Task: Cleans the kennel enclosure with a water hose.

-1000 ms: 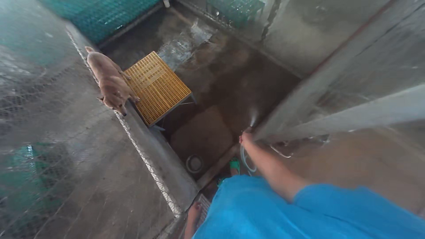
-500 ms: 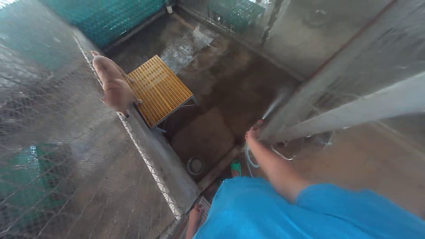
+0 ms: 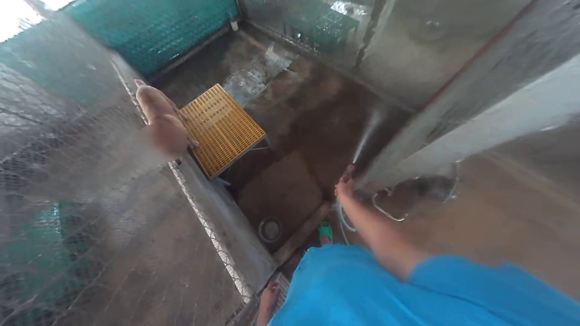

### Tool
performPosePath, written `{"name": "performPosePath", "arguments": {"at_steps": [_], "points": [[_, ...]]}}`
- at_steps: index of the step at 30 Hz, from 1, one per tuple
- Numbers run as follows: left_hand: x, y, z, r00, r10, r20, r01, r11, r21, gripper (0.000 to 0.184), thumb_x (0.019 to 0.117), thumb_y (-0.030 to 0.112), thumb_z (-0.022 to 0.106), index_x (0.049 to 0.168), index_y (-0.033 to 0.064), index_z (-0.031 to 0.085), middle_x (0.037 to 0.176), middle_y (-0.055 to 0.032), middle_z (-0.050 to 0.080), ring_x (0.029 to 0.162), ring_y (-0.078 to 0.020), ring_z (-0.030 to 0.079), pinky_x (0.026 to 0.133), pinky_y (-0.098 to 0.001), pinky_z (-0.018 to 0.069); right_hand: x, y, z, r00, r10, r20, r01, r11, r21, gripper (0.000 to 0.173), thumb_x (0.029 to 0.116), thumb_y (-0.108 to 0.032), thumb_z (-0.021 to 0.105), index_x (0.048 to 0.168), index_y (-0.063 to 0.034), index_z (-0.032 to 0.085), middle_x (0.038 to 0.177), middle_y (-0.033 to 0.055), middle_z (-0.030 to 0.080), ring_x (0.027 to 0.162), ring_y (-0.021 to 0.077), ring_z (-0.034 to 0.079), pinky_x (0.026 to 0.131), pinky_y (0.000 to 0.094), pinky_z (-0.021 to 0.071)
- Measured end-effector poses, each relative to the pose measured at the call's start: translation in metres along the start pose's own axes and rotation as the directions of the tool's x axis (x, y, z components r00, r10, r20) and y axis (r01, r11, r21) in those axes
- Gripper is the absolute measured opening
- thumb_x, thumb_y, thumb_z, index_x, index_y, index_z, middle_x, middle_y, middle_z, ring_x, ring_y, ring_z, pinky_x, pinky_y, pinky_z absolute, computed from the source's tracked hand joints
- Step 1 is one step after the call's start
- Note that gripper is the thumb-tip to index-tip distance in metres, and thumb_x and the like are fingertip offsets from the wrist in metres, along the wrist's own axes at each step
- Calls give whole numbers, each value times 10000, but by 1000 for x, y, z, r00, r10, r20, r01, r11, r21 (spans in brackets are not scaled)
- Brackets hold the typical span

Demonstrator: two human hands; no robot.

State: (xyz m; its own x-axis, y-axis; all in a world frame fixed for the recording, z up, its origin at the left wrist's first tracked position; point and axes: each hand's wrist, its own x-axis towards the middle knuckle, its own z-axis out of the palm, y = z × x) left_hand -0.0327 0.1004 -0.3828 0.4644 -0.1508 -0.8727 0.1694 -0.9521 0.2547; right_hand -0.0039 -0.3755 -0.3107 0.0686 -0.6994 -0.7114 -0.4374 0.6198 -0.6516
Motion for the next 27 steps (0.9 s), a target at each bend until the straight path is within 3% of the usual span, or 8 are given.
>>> {"name": "performPosePath", "arguments": {"at_steps": [7, 11, 18, 24, 27], "points": [[26, -29, 15, 1000, 17, -16, -17, 999, 39, 400, 1052, 276, 589, 1382, 52, 610, 1281, -214, 682, 1207, -379, 647, 1061, -555, 474, -17, 13, -1, 991, 93, 99, -82, 991, -103, 439, 1142, -310, 353, 1536, -116, 341, 1013, 136, 590, 677, 178, 558, 607, 321, 484], [7, -12, 7, 1000, -12, -5, 12, 1000, 17, 386, 1055, 245, 582, 1386, 48, 606, 1307, -206, 673, 1246, -365, 629, 1097, -542, 448, -21, 34, 1, 969, 150, 196, -107, 971, -213, 418, 1136, -323, 378, 1490, -101, 396, 956, 113, 592, 645, 154, 540, 577, 303, 461], [7, -8, 6, 1000, 0, -12, 0, 1000, 15, 363, 1051, 230, 588, 1366, 53, 621, 1266, -208, 689, 1203, -359, 651, 1068, -538, 469, -28, 45, -2, 934, 170, 314, -46, 929, -366, 397, 1125, -303, 436, 1481, -130, 447, 990, 128, 608, 657, 165, 550, 581, 305, 465], [14, -9, 7, 1000, 25, -11, -25, 1000, -18, 405, 1049, 253, 595, 1385, 27, 598, 1275, -235, 676, 1191, -389, 651, 1049, -551, 483, -22, 20, -12, 974, 79, 213, -21, 965, -260, 455, 1135, -314, 384, 1556, -145, 349, 1103, 172, 622, 764, 219, 603, 670, 361, 508], [8, -1, 3, 1000, 22, -17, -23, 1000, -10, 400, 1045, 239, 600, 1380, 20, 600, 1275, -236, 676, 1209, -379, 645, 1067, -541, 473, -15, 10, -12, 987, 46, 154, -15, 980, -196, 488, 1137, -311, 378, 1590, -154, 285, 1094, 179, 619, 742, 224, 594, 651, 362, 500]]}}
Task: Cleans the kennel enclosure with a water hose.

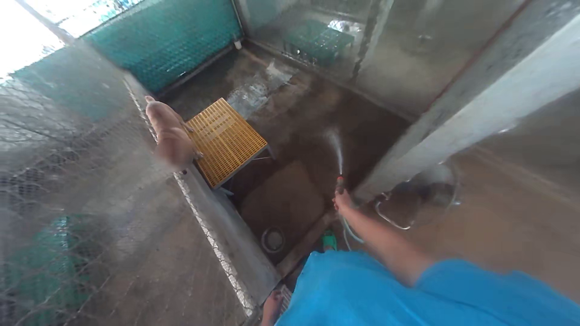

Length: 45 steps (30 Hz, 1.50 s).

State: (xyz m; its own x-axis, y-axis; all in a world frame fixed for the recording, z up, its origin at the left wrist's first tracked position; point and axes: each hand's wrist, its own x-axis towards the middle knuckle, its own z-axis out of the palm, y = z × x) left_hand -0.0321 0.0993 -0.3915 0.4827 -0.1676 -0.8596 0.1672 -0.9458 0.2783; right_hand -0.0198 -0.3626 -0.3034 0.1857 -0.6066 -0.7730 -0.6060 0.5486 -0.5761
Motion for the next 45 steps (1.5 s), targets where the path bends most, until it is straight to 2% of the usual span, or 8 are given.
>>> {"name": "performPosePath", "arguments": {"at_steps": [5, 11, 14, 24, 29, 37, 40, 45], "points": [[-5, 7, 0, 1000, -9, 5, 9, 1000, -17, 404, 1045, 230, 599, 1384, 10, 590, 1293, -237, 666, 1225, -372, 635, 1081, -530, 464, 2, -2, 5, 998, -36, 46, 38, 998, -49, 479, 1131, -299, 408, 1579, -159, 313, 1072, 173, 619, 716, 213, 588, 630, 353, 498], [0, 9, 6, 999, -20, 26, 19, 999, 35, 404, 1049, 262, 580, 1401, 64, 597, 1290, -218, 674, 1211, -376, 644, 1066, -551, 474, -9, 6, 18, 968, -55, 246, 94, 984, -150, 440, 1126, -298, 430, 1548, -181, 393, 1018, 152, 618, 646, 175, 546, 578, 318, 466], [-3, 17, 3, 1000, -9, 12, 8, 999, 40, 374, 1051, 237, 578, 1380, 60, 612, 1277, -208, 685, 1197, -365, 654, 1056, -543, 480, -9, 2, 19, 958, -67, 279, 109, 985, -136, 424, 1121, -290, 450, 1531, -183, 423, 1010, 146, 611, 622, 161, 536, 554, 301, 456], [-3, 29, -15, 999, 22, 34, -24, 998, 51, 412, 1052, 283, 585, 1386, 42, 602, 1322, -217, 661, 1257, -365, 622, 1100, -544, 444, 12, -42, -3, 990, -135, 46, 135, 991, 19, 428, 1132, -274, 410, 1535, -132, 387, 987, 154, 613, 627, 187, 540, 565, 331, 463], [-9, 34, -15, 999, 29, 21, -30, 999, 40, 431, 1058, 276, 575, 1394, 5, 581, 1344, -236, 641, 1280, -373, 603, 1114, -541, 432, 12, -56, -3, 986, -168, 13, 168, 986, 10, 474, 1132, -284, 406, 1578, -142, 334, 1062, 182, 640, 688, 220, 588, 612, 363, 494], [9, 23, -4, 1000, 20, 13, -20, 999, 38, 425, 1051, 303, 579, 1385, 42, 603, 1319, -203, 665, 1249, -350, 627, 1096, -537, 456, 4, -46, 13, 961, -176, 211, 200, 975, -96, 475, 1124, -301, 437, 1575, -171, 361, 1019, 151, 638, 621, 167, 552, 561, 310, 469], [-13, 52, -19, 999, 5, 46, -9, 997, 77, 412, 1057, 246, 576, 1396, 12, 583, 1351, -229, 640, 1285, -361, 602, 1119, -521, 427, -5, -43, 18, 939, -173, 297, 222, 965, -140, 499, 1120, -295, 454, 1593, -185, 340, 1042, 161, 639, 607, 161, 542, 550, 305, 463], [-23, 68, -26, 997, 11, 73, -17, 996, 86, 405, 1072, 238, 542, 1410, 16, 574, 1387, -221, 619, 1317, -349, 582, 1137, -511, 412, -10, -50, 15, 919, -162, 360, 224, 965, -137, 560, 1108, -282, 494, 1624, -215, 288, 1021, 153, 632, 564, 137, 503, 503, 276, 425]]}}
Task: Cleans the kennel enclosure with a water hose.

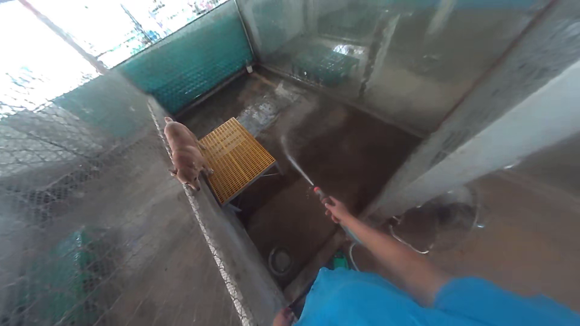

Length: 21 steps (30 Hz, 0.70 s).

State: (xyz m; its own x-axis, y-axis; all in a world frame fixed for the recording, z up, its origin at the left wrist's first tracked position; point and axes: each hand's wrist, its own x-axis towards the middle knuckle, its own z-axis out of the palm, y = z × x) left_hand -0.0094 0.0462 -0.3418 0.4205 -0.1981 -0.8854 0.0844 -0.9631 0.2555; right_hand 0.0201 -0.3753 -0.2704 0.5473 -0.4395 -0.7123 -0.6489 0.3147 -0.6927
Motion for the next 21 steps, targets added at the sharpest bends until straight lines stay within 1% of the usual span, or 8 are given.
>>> {"name": "performPosePath", "arguments": {"at_steps": [5, 9, 11, 13, 15, 17, 19, 21], "points": [[31, -18, 9, 999, 33, -26, -33, 999, 7, 402, 1052, 264, 580, 1382, 36, 606, 1330, -202, 662, 1268, -343, 621, 1115, -526, 438, 5, -15, -16, 995, -51, -82, 55, 997, 46, 534, 1112, -263, 483, 1615, -199, 318, 1079, 169, 636, 581, 148, 514, 511, 285, 429], [35, -17, 9, 999, 41, -21, -40, 999, 7, 401, 1051, 270, 580, 1379, 43, 608, 1339, -193, 658, 1271, -338, 617, 1117, -526, 437, 10, -30, -26, 979, -55, -196, 72, 994, 79, 546, 1115, -272, 473, 1625, -197, 296, 1065, 167, 643, 587, 154, 515, 517, 293, 428], [30, -11, 9, 999, 51, -20, -51, 999, 2, 399, 1049, 262, 585, 1373, 30, 610, 1340, -208, 653, 1273, -348, 613, 1114, -533, 437, 12, -34, -30, 971, -70, -230, 95, 990, 102, 560, 1118, -260, 460, 1636, -182, 261, 1071, 177, 646, 587, 163, 512, 521, 306, 431], [28, -5, 10, 999, 46, -19, -46, 999, -7, 396, 1049, 246, 586, 1379, 26, 600, 1336, -215, 652, 1270, -348, 613, 1111, -527, 439, 15, -37, -32, 962, -80, -260, 116, 986, 124, 561, 1119, -256, 455, 1637, -178, 254, 1035, 168, 642, 563, 156, 495, 505, 302, 420], [32, -2, 13, 998, 60, -28, -60, 998, -24, 432, 1053, 251, 582, 1419, 23, 561, 1346, -222, 646, 1276, -357, 611, 1116, -528, 435, 15, -39, -34, 957, -92, -275, 132, 983, 130, 555, 1120, -252, 453, 1635, -174, 262, 1019, 161, 645, 553, 151, 493, 497, 297, 418], [32, 7, 12, 995, 80, -54, -85, 992, -93, 457, 1053, 237, 585, 1445, 9, 526, 1341, -246, 640, 1257, -375, 619, 1105, -529, 446, 15, -40, -36, 955, -108, -276, 144, 983, 114, 551, 1120, -245, 450, 1634, -166, 265, 1051, 170, 651, 575, 161, 507, 515, 305, 430], [35, 23, 9, 992, 88, -90, -99, 986, -132, 458, 1048, 230, 595, 1442, 6, 529, 1306, -268, 647, 1217, -400, 632, 1081, -547, 456, 15, -40, -36, 953, -124, -276, 153, 985, 85, 557, 1119, -238, 450, 1636, -156, 258, 1092, 176, 660, 598, 175, 524, 536, 323, 444], [40, 45, 1, 990, 105, -98, -120, 980, -161, 449, 1046, 226, 599, 1436, 13, 536, 1294, -265, 654, 1212, -400, 636, 1079, -547, 458, 17, -36, -34, 951, -137, -278, 157, 986, 52, 563, 1118, -234, 456, 1636, -147, 256, 1113, 178, 663, 596, 182, 528, 540, 333, 455]]}}
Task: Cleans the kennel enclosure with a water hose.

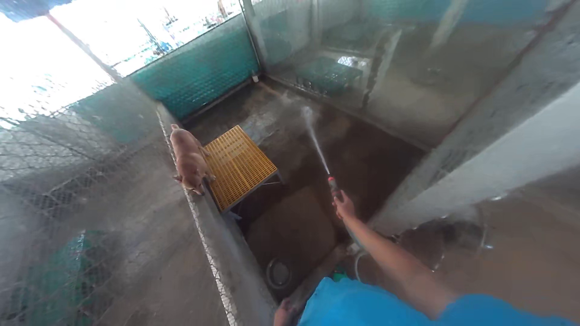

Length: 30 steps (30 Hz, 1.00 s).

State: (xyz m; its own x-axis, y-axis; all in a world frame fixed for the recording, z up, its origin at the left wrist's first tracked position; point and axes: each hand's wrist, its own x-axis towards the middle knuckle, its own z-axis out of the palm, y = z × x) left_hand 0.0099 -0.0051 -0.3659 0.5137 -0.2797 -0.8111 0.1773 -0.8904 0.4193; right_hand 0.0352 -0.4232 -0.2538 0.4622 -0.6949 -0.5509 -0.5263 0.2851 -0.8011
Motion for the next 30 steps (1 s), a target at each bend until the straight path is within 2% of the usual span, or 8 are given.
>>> {"name": "performPosePath", "arguments": {"at_steps": [5, 9, 14, 19, 20, 23, 25, 30], "points": [[27, 60, -5, 998, 67, 8, -66, 994, -88, 413, 1052, 194, 587, 1408, -11, 548, 1316, -261, 638, 1231, -381, 619, 1080, -527, 453, -4, 0, -1, 1000, -20, 17, 21, 1000, -19, 559, 1114, -220, 470, 1631, -138, 273, 1176, 203, 658, 640, 207, 545, 570, 360, 464], [36, 102, -4, 994, 98, 52, -97, 995, -28, 415, 1064, 204, 562, 1428, 7, 534, 1326, -254, 632, 1234, -374, 615, 1080, -522, 450, -6, 0, 1, 998, -51, 23, 52, 998, -41, 554, 1116, -209, 462, 1629, -117, 274, 1201, 213, 651, 656, 229, 564, 588, 383, 483], [39, 125, 4, 989, 126, 74, -121, 990, -65, 419, 1068, 189, 553, 1437, -9, 520, 1335, -267, 623, 1236, -376, 611, 1083, -512, 442, -7, 3, 3, 998, -63, 26, 64, 997, -35, 558, 1112, -198, 472, 1628, -112, 278, 1211, 230, 634, 673, 244, 565, 599, 395, 489], [33, 154, -10, 990, 136, 36, -129, 978, -162, 377, 1070, 185, 547, 1406, 14, 541, 1244, -223, 650, 1030, -290, 642, 915, -449, 504, -8, 6, 7, 996, -41, 76, 49, 993, -103, 564, 1111, -203, 475, 1633, -126, 275, 1292, 281, 599, 755, 302, 616, 694, 449, 525], [33, 164, -16, 988, 150, 21, -144, 973, -181, 387, 1070, 177, 544, 1418, 10, 530, 1263, -230, 643, 1044, -295, 639, 919, -451, 501, -9, 8, 8, 995, -38, 96, 50, 991, -126, 566, 1111, -210, 472, 1634, -128, 271, 1268, 285, 604, 740, 303, 614, 687, 452, 526], [39, 202, -29, 985, 164, -49, -171, 938, -300, 407, 1087, 211, 516, 1444, 16, 497, 1275, -251, 620, 1033, -313, 636, 893, -466, 514, -12, 9, 7, 985, -4, 170, 35, 983, -180, 569, 1113, -235, 472, 1637, -144, 270, 1278, 276, 602, 734, 290, 610, 689, 440, 525], [41, 232, -35, 982, 166, -93, -190, 887, -421, 455, 1105, 268, 472, 1482, 15, 445, 1307, -275, 597, 1075, -345, 642, 920, -484, 524, -14, 11, 7, 978, 11, 209, 29, 982, -188, 563, 1112, -236, 478, 1632, -144, 283, 1287, 275, 592, 732, 280, 598, 684, 430, 519], [49, 305, -48, 979, 169, -116, -204, 769, -606, 522, 1102, 276, 479, 1540, 28, 339, 1369, -276, 539, 1091, -312, 622, 929, -428, 517, -19, 9, 6, 963, -1, 270, 43, 988, -150, 552, 1101, -212, 508, 1615, -129, 325, 1217, 227, 617, 656, 210, 533, 605, 373, 480]]}}
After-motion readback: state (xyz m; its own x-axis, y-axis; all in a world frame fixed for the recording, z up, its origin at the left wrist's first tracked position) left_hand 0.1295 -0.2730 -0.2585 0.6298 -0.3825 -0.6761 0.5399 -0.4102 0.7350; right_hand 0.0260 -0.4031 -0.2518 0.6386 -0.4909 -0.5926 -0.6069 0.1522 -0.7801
